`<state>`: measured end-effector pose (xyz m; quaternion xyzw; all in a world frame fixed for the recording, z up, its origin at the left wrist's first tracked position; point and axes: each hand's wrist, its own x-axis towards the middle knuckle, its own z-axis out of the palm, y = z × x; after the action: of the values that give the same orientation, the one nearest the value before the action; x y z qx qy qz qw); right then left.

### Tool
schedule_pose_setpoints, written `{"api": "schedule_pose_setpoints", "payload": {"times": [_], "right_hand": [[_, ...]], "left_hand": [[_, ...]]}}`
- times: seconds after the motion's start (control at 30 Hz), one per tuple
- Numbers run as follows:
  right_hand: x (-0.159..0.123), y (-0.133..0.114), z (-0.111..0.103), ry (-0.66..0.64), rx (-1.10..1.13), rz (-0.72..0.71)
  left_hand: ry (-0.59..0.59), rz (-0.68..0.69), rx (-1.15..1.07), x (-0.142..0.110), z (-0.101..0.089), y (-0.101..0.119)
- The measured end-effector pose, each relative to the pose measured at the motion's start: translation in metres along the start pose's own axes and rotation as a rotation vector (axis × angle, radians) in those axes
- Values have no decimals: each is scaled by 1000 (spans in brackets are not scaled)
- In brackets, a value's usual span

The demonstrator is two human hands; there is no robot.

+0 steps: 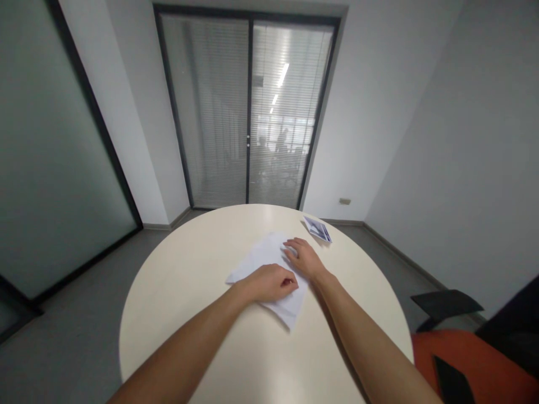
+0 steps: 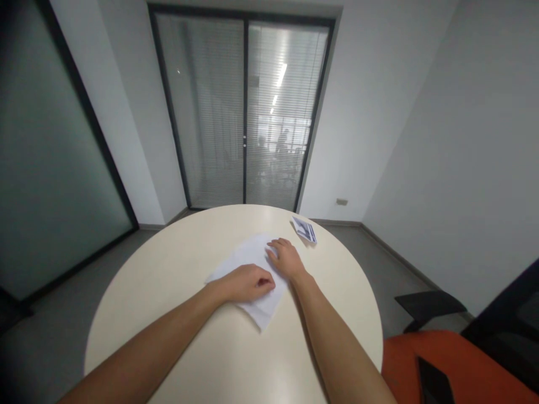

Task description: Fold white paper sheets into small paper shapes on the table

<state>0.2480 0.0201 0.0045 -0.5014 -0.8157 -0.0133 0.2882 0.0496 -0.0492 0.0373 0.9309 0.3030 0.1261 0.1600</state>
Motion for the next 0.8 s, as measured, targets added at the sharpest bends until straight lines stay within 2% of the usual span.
{"api": "schedule_pose_setpoints", "payload": {"times": [0.07,0.2,0.3,0.4,0.5,0.57,0.67,0.8], "right_hand": [[-1,-2,4,-60,37,-80],[-5,-8,14,-212,84,-157],[-7,-12,17,-275,-1,-103],[-6,-19,7,-289,-113,24],[-5,-30,-8,-248,-170,147],[-5,-39,-11,-206,-125,108],[-5,-53,-1,-202,12,20],[-6,-65,19,-319,84,67]], "left_hand": [[29,-70,42,0,1,-4],[167,-250,205,0,7,-19],[156,-409,270,-2,14,-35],[100,-598,246,-6,17,-49],[12,-503,186,-11,12,-57],[-18,-400,159,-12,8,-58],[-2,-316,144,-11,7,-56],[20,-352,166,-6,15,-54]]}}
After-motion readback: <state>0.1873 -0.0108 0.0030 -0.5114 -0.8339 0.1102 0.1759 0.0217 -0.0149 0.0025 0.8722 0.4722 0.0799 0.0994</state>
